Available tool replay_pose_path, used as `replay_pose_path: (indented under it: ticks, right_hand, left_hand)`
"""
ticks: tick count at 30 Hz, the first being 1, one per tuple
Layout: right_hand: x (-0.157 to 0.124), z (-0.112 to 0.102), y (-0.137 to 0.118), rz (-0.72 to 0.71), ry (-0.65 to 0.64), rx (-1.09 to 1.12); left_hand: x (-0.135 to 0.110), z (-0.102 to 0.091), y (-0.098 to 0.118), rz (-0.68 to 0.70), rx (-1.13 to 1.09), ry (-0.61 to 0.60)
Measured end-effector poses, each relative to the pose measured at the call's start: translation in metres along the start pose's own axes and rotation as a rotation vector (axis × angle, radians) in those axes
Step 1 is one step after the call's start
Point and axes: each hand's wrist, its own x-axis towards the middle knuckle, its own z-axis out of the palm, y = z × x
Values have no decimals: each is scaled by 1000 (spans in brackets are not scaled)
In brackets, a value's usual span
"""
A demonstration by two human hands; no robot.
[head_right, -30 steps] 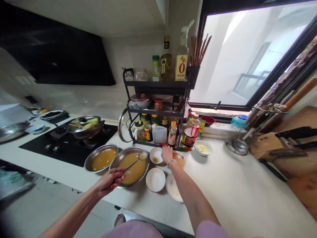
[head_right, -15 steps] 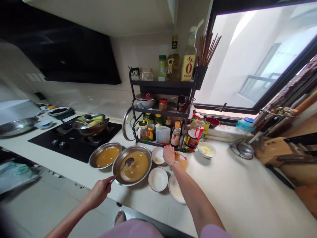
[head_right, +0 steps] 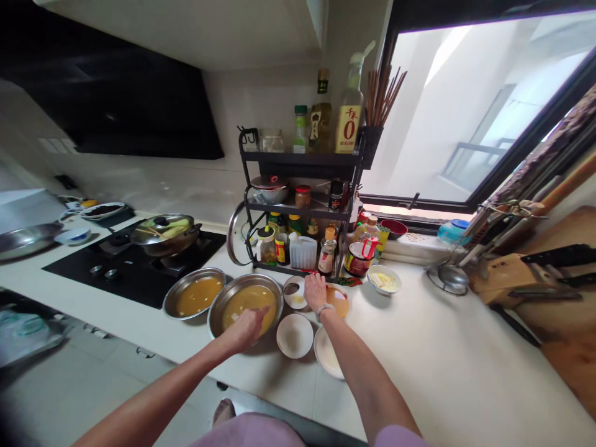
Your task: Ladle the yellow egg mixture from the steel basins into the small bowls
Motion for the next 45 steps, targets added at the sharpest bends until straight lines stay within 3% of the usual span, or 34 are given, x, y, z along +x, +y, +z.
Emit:
replay_pose_path:
  ticks: [6, 12, 17, 23, 29, 34, 41, 45]
  right_hand:
    - [-2, 0, 1, 10, 2, 4]
    - [-1, 6, 4, 47, -22, 9]
    - [0, 7, 6, 59, -43, 17]
    - [2, 8, 8, 77, -59, 30]
    - [5, 8, 14, 119, -86, 42]
    - [8, 10, 17, 156, -116, 38]
    - [14, 18, 20, 130, -154, 27]
    - [16, 24, 21, 95, -150, 2]
  left_hand:
    - [25, 6, 12, 55, 128, -68]
    - [37, 6, 12, 62, 67, -92]
    - [58, 6, 4, -16, -164, -126]
    - [65, 1, -4, -227, -657, -242]
    - [56, -1, -10, -365, -1145, -269]
    - [42, -5, -14, -424, -1378, -234]
    - [-3, -22, -23, -455, -1497, -150]
    - [-39, -31, -35, -429, -1360, -12]
